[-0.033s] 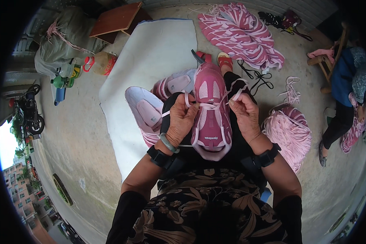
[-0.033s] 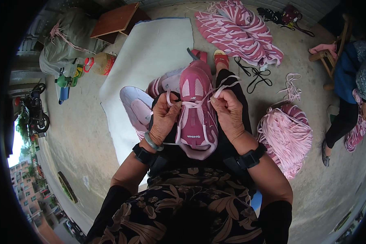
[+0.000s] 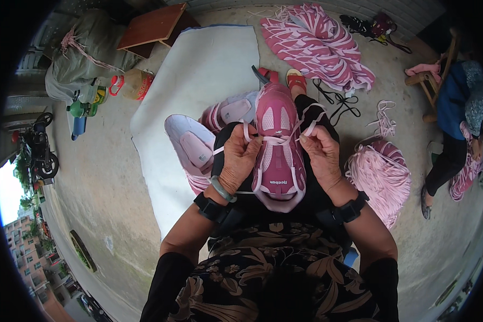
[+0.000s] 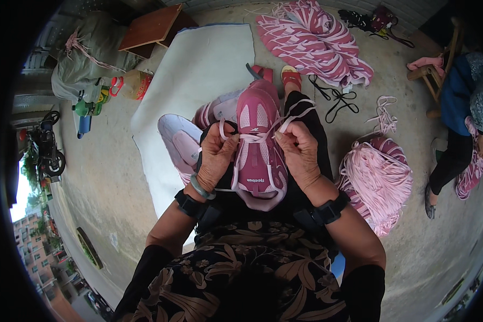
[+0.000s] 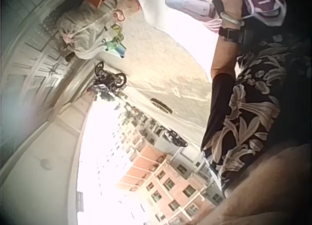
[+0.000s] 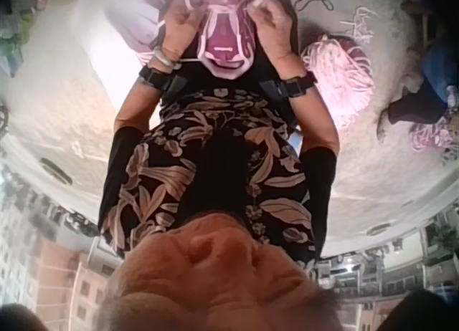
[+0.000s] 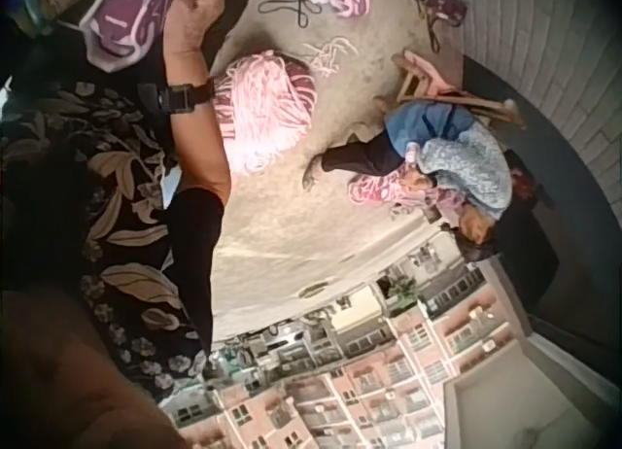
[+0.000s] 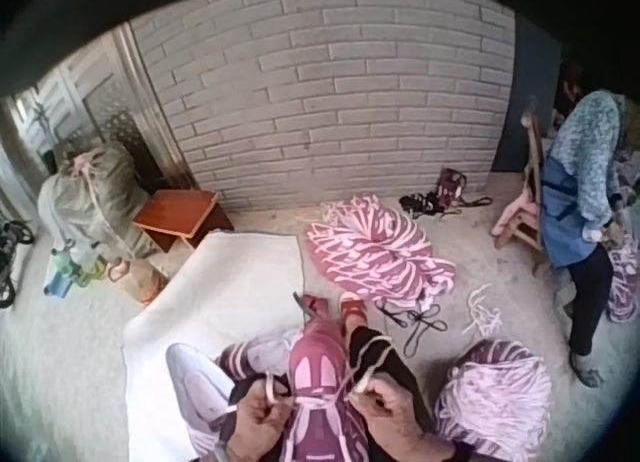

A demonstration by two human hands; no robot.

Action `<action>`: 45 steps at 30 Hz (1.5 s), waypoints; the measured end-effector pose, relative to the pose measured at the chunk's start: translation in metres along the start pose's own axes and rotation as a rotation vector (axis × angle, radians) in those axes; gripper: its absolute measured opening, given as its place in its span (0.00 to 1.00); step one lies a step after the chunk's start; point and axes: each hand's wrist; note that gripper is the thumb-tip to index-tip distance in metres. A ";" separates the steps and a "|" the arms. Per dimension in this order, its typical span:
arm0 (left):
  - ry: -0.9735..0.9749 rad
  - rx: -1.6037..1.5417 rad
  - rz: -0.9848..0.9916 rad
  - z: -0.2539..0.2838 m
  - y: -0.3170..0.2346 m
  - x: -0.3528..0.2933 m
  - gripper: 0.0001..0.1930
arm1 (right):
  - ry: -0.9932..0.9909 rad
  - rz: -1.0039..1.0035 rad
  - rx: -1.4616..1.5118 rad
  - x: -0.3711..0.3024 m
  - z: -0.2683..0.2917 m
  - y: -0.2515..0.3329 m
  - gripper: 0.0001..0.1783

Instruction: The person threads pink shoelaces through the eyelets of a pink Reebok sneaker. They pull the laces tight and arrange them across the shoe tongue, repeating the process for multiple eyelets. The person works on a single shoe held in their lap while sitting on a small stool.

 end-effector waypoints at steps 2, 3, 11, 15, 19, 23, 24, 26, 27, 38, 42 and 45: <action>0.005 -0.016 0.004 -0.001 -0.002 0.000 0.05 | -0.019 -0.003 -0.052 -0.003 -0.005 0.003 0.04; 0.007 -0.024 0.006 -0.002 -0.002 0.000 0.05 | -0.028 0.013 -0.077 -0.003 -0.005 0.004 0.04; 0.022 -0.070 0.034 0.000 -0.005 0.001 0.06 | -0.049 0.102 -0.196 -0.005 -0.008 0.015 0.04; 0.039 -0.071 0.060 0.001 -0.008 0.000 0.06 | -0.081 0.142 -0.236 -0.007 -0.008 0.014 0.04; 0.042 -0.105 0.063 0.002 -0.005 0.000 0.06 | -0.093 0.139 -0.221 -0.007 -0.011 0.015 0.04; 0.036 -0.089 0.051 0.002 -0.004 0.001 0.06 | -0.100 0.161 -0.258 -0.008 -0.012 0.016 0.04; 0.038 -0.090 0.046 0.002 -0.003 0.001 0.06 | -0.090 0.161 -0.270 -0.009 -0.012 0.017 0.05; 0.046 -0.093 0.073 0.002 -0.006 0.000 0.06 | -0.082 0.187 -0.291 -0.009 -0.011 0.017 0.06; 0.051 -0.095 0.087 0.001 -0.007 0.000 0.06 | -0.084 0.212 -0.302 -0.009 -0.011 0.015 0.07; 0.065 0.011 0.043 0.003 -0.002 0.008 0.06 | -0.142 0.122 -0.412 -0.003 -0.019 0.019 0.08; 0.155 -0.002 0.248 0.008 -0.017 0.017 0.05 | -0.023 0.247 -0.732 -0.007 -0.016 0.033 0.11; 0.241 0.044 0.385 0.013 -0.028 0.025 0.05 | 0.081 0.241 -0.851 -0.014 -0.017 0.046 0.16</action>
Point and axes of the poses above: each hand's wrist, its own x-axis towards the middle knuckle, its own z-axis out of the back of the hand, y = z × x, and after that the axes turned 6 degrees about -x, right-handed
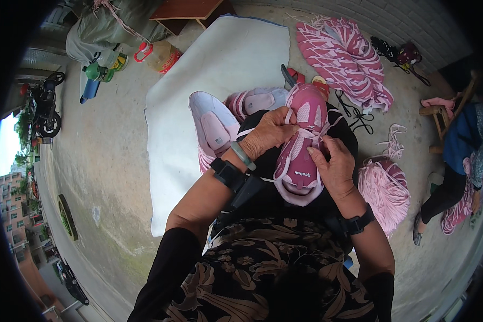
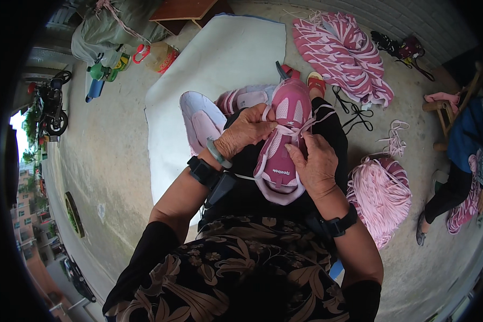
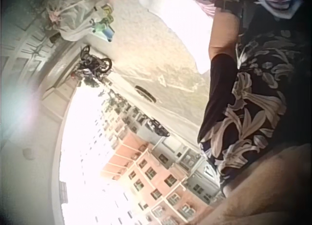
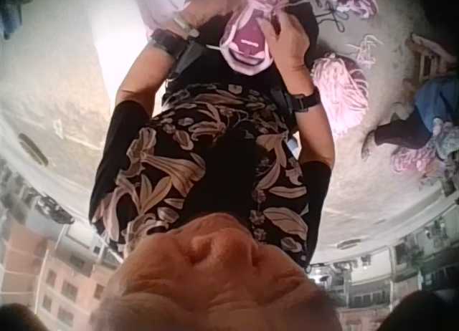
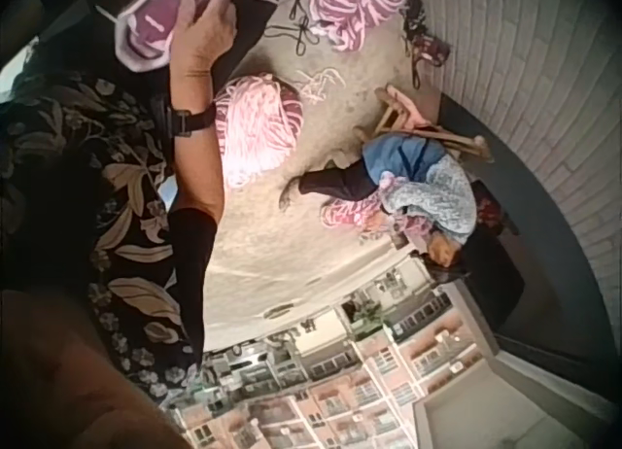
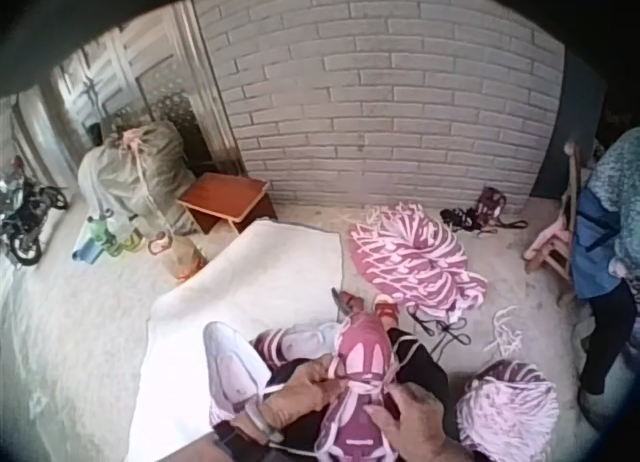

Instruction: The person threads pink shoelaces through the eyelets of a pink Reebok sneaker. They pull the laces tight and arrange them across the shoe tongue, repeating the process for multiple eyelets. The person works on a single shoe held in their lap while sitting on a small stool.

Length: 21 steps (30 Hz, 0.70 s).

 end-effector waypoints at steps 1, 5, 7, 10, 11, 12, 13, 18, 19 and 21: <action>-0.002 0.013 0.005 0.000 0.000 0.001 0.06 | 0.032 0.018 -0.024 0.001 0.002 -0.001 0.15; -0.224 0.258 -0.231 -0.012 0.007 -0.002 0.12 | 0.112 0.054 -0.072 0.005 0.007 -0.019 0.12; -0.439 0.472 -0.476 -0.025 0.016 -0.010 0.18 | 0.135 0.021 0.020 0.005 0.007 -0.028 0.11; -0.395 0.560 -0.609 -0.035 0.015 -0.037 0.23 | 0.023 -0.030 0.062 0.005 0.009 -0.006 0.08; -0.363 0.589 -0.671 -0.034 0.016 -0.042 0.24 | -0.031 -0.018 0.056 0.005 0.008 0.001 0.08; -0.315 0.694 -0.740 -0.031 0.023 -0.041 0.27 | -0.065 -0.035 0.126 0.005 0.007 0.006 0.08; -0.306 0.718 -0.708 -0.030 0.023 -0.042 0.26 | -0.061 0.013 0.094 0.006 0.005 0.009 0.08; -0.286 0.800 -0.550 -0.026 0.016 -0.045 0.23 | -0.014 0.145 -0.116 0.016 -0.014 0.025 0.09; -0.289 0.805 -0.534 -0.024 0.017 -0.045 0.22 | 0.012 0.154 -0.162 0.018 -0.018 0.027 0.09; -0.294 0.815 -0.501 -0.019 0.020 -0.043 0.20 | 0.008 0.152 -0.195 0.015 -0.022 0.029 0.09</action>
Point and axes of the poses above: each hand's wrist, its own x-axis towards the middle knuckle, its own z-axis out of the back of the hand, y = z × x, and after that the axes turned 6 degrees about -x, right-handed
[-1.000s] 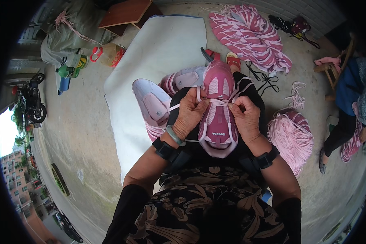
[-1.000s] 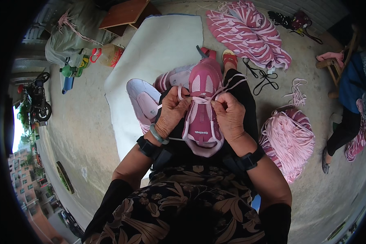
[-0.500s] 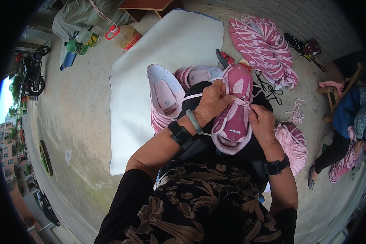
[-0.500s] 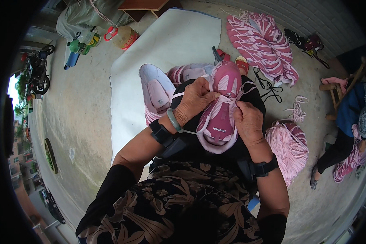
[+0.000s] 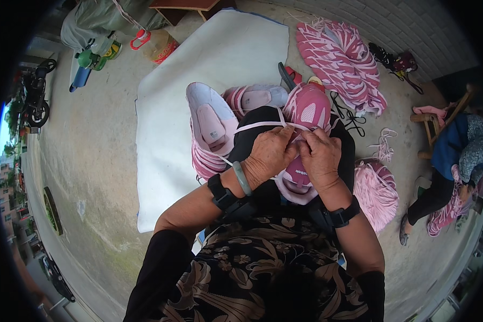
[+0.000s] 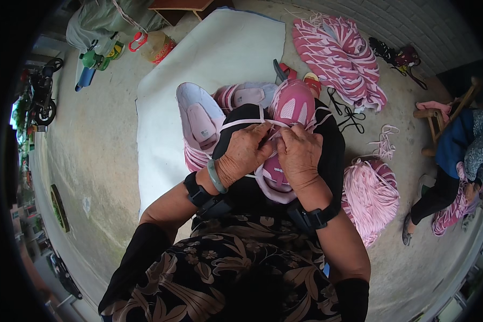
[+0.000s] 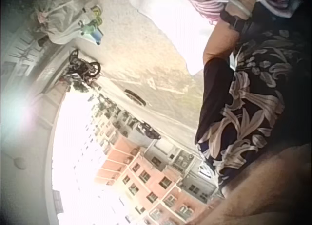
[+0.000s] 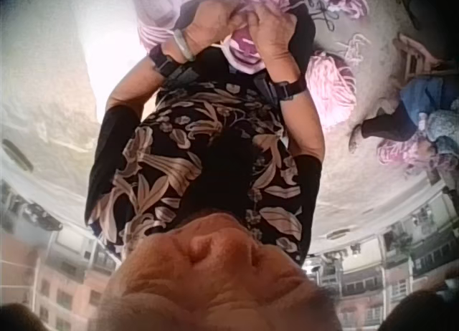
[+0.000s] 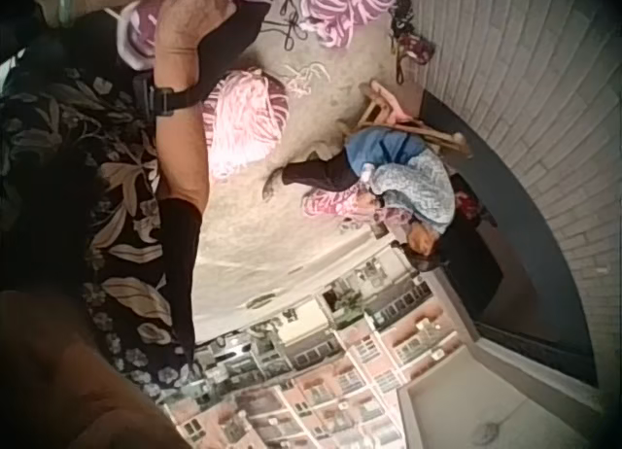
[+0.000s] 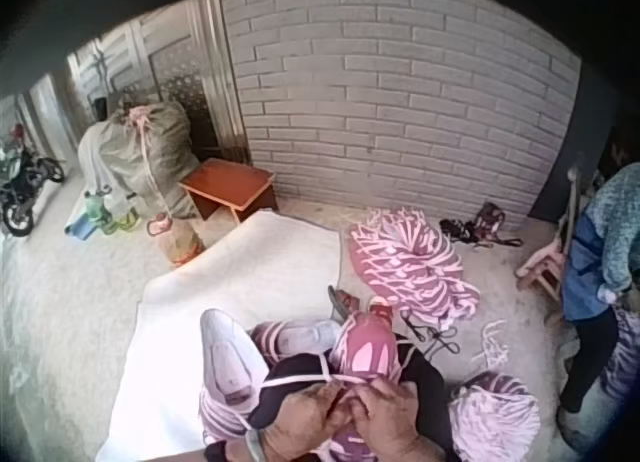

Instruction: The person threads pink shoelaces through the eyelets of a pink Reebok sneaker. They pull the laces tight and arrange them across the shoe tongue, repeating the process for multiple eyelets. The person works on a single shoe held in their lap while sitting on a small stool.

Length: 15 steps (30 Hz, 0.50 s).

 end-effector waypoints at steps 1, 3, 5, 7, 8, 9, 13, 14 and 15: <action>0.001 -0.019 -0.008 0.000 0.001 0.000 0.19 | -0.009 0.000 -0.009 -0.002 0.000 0.000 0.09; 0.004 -0.055 -0.022 0.000 0.001 0.000 0.18 | -0.021 -0.003 -0.019 -0.004 -0.002 -0.001 0.09; 0.001 -0.133 -0.051 -0.001 0.002 0.002 0.18 | -0.026 -0.012 -0.024 -0.005 -0.005 -0.003 0.08; 0.008 -0.157 -0.073 -0.001 0.004 0.004 0.18 | -0.052 0.044 -0.069 -0.001 -0.006 -0.004 0.08; 0.017 -0.141 -0.080 -0.001 0.006 0.004 0.18 | -0.066 0.073 -0.088 0.002 -0.006 -0.004 0.08; 0.024 -0.126 -0.087 -0.001 0.006 0.004 0.18 | -0.067 0.131 -0.126 0.004 -0.005 -0.003 0.07; -0.014 -0.060 -0.050 -0.006 -0.005 -0.001 0.17 | -0.105 0.289 -0.211 0.007 0.007 -0.002 0.04; -0.009 -0.039 -0.059 -0.007 -0.006 -0.003 0.17 | -0.124 0.311 -0.214 0.005 0.010 -0.001 0.03; -0.003 -0.019 -0.068 -0.008 -0.007 -0.003 0.17 | -0.128 0.307 -0.220 0.003 0.014 -0.003 0.03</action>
Point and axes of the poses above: each hand's wrist, its own x-axis towards the middle knuckle, its own z-axis out of the back of the hand, y = z × x, and after that the axes turned 6 degrees about -x, right-handed
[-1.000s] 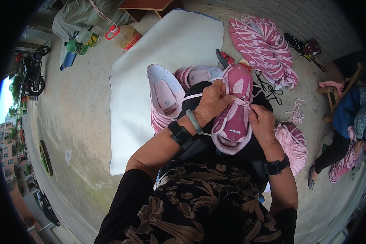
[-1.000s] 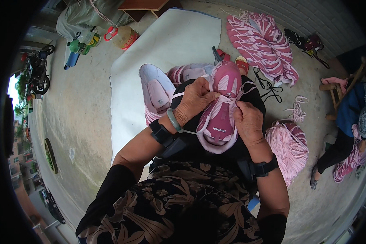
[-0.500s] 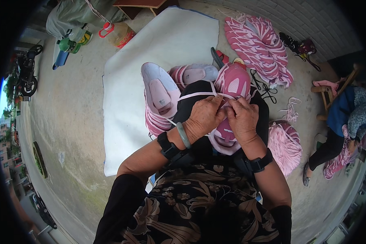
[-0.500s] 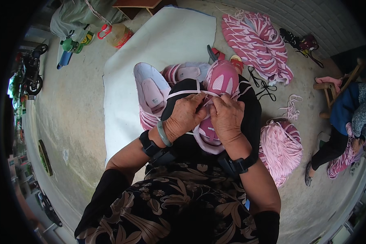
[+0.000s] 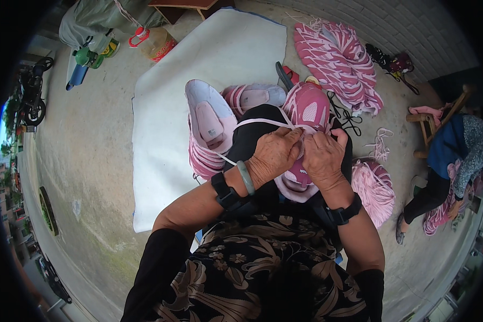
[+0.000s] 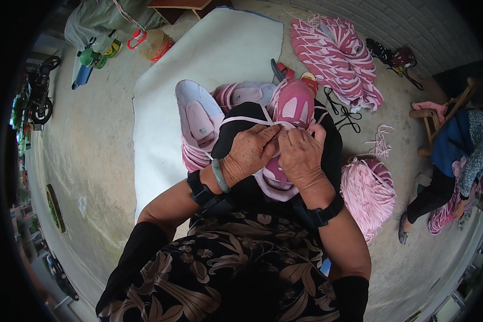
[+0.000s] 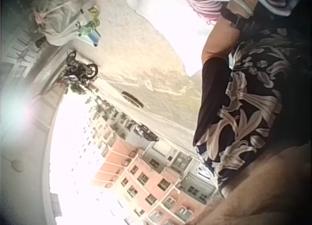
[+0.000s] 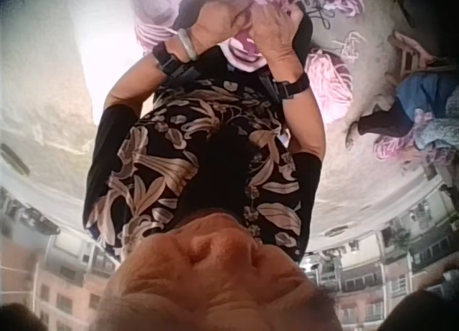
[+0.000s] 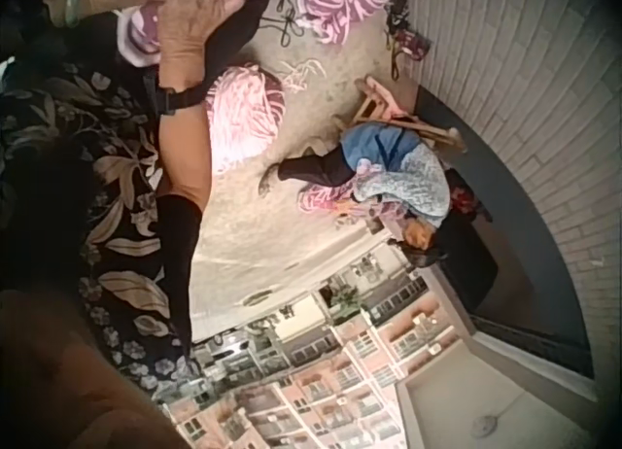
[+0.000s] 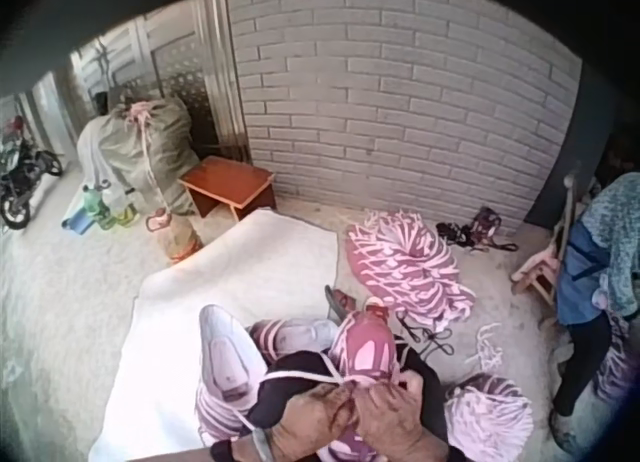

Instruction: The person threads pink shoelaces through the eyelets of a pink Reebok sneaker. They pull the laces tight and arrange them across the shoe tongue, repeating the process for multiple eyelets. The person works on a single shoe held in their lap while sitting on a small stool.

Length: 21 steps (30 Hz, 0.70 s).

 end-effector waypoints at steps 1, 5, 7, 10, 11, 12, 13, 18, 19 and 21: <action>-0.008 0.030 -0.002 -0.002 0.000 0.000 0.17 | 0.000 -0.006 -0.005 -0.006 0.005 -0.002 0.03; -0.007 0.099 0.023 -0.005 -0.001 0.000 0.16 | 0.095 -0.238 0.079 -0.046 0.049 -0.019 0.04; -0.005 0.111 0.045 -0.002 -0.002 -0.001 0.16 | 0.079 -0.512 0.168 -0.112 0.055 -0.055 0.05; -0.007 0.108 0.032 -0.005 -0.002 -0.001 0.15 | -0.011 -0.929 0.213 -0.277 0.059 -0.128 0.04; -0.014 0.108 0.016 -0.006 0.000 -0.001 0.15 | 0.207 -1.028 -0.035 -0.320 0.073 -0.147 0.04; -0.023 0.113 -0.002 -0.006 0.002 -0.001 0.14 | 0.312 -1.088 -0.229 -0.349 0.083 -0.153 0.07; -0.007 0.133 0.017 -0.005 -0.001 0.000 0.13 | 0.430 -1.166 -0.299 -0.358 0.090 -0.153 0.09; -0.047 0.163 -0.012 0.010 -0.006 0.001 0.10 | 0.878 -0.769 -0.179 -0.277 0.055 -0.132 0.16; -0.101 0.182 -0.066 0.016 -0.005 0.005 0.10 | 0.980 -0.675 -0.211 -0.241 0.056 -0.124 0.20; -0.202 0.205 -0.184 0.024 0.001 0.024 0.09 | 0.867 -0.606 -0.258 -0.190 0.051 -0.107 0.18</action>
Point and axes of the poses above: each hand's wrist, its own x-axis towards the middle knuckle, its own z-axis out of the back of the hand, y = z × x, and after that the axes turned 6 degrees about -x, right-handed
